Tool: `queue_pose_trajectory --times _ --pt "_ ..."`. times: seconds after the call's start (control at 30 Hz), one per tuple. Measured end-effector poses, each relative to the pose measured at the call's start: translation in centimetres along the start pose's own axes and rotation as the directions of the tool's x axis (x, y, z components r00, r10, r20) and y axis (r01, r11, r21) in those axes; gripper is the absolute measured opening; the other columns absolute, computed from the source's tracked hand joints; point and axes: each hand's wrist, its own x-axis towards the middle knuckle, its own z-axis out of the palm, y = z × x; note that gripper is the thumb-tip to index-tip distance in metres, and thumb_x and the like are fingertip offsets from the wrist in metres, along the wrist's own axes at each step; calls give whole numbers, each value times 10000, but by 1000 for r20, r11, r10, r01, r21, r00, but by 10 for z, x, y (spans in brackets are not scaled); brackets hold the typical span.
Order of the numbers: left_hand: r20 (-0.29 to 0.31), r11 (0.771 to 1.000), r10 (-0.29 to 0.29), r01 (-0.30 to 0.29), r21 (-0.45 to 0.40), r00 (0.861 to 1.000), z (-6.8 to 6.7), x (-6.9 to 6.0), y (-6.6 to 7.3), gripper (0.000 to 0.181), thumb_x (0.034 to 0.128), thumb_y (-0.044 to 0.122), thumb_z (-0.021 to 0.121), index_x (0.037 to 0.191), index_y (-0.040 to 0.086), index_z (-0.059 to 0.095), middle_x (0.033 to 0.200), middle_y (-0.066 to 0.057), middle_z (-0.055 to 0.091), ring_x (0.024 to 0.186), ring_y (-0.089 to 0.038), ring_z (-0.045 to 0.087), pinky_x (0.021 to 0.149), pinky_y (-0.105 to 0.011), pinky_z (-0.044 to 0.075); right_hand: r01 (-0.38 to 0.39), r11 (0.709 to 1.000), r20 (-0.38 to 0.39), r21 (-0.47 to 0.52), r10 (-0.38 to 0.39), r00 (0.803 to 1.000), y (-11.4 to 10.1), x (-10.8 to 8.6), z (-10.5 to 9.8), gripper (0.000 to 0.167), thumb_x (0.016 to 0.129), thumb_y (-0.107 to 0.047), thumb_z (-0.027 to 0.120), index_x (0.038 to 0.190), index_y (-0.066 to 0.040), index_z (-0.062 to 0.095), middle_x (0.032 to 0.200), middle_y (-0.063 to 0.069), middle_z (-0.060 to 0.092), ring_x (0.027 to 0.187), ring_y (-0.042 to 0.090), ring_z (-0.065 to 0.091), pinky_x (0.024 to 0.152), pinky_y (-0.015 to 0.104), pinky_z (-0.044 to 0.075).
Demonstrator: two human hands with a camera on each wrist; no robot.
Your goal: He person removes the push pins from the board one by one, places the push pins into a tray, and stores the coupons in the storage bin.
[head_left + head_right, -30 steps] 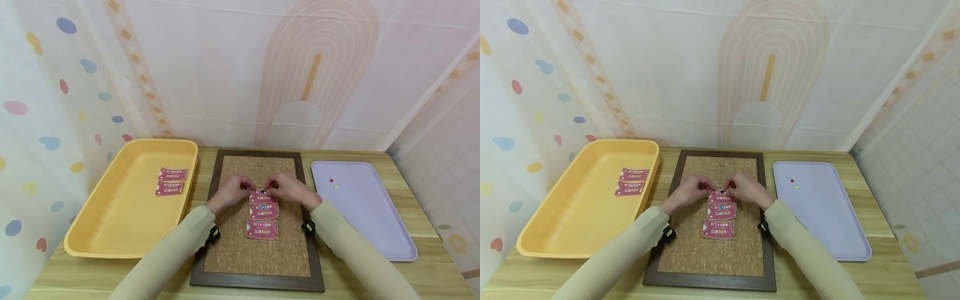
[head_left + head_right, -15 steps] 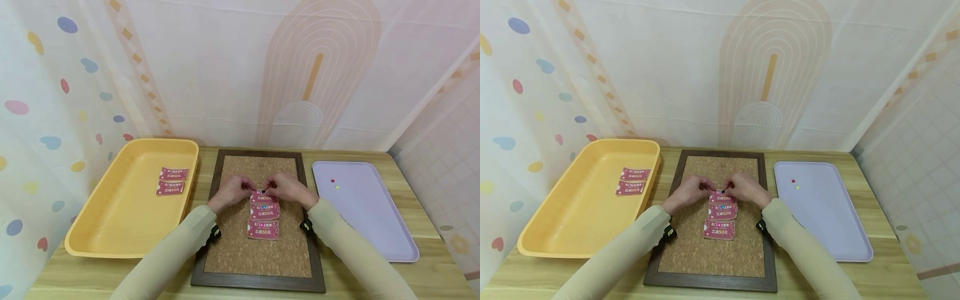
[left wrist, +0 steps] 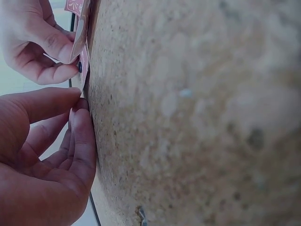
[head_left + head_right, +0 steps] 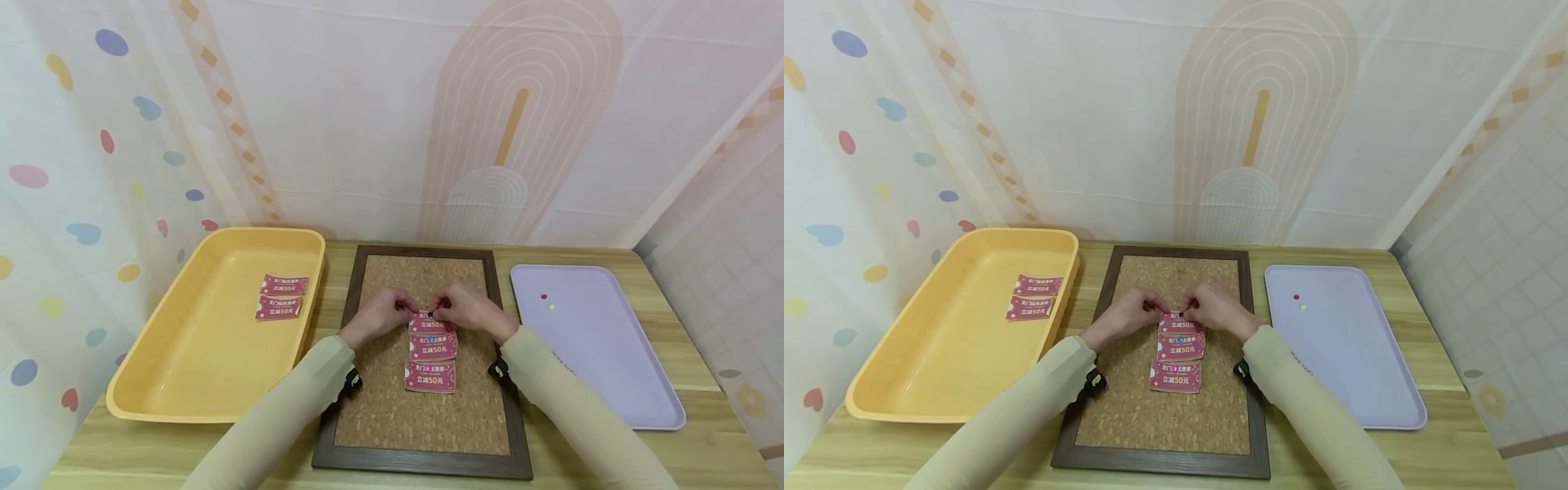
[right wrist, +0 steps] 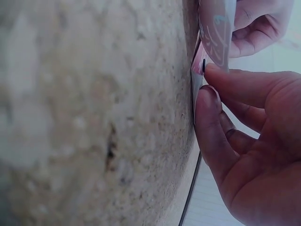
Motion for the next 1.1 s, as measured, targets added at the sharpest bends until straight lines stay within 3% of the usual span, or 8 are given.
queue_pose_trajectory --times 0.47,1.1 --pt "2 999 37 -37 23 999 -1 0 1 140 904 -2 701 997 41 796 953 -49 743 840 -134 635 758 -290 516 -27 999 1 22 27 1000 -3 2 3 37 948 -94 734 916 -98 753 798 -33 683 632 79 572 591 252 459" --pt "3 999 26 -27 37 1000 -1 -1 2 126 911 11 715 989 61 800 939 -34 736 817 -129 620 737 -283 503 -40 999 36 4 40 999 -3 4 4 58 962 -95 718 905 -105 719 776 -32 660 632 90 581 594 258 453"
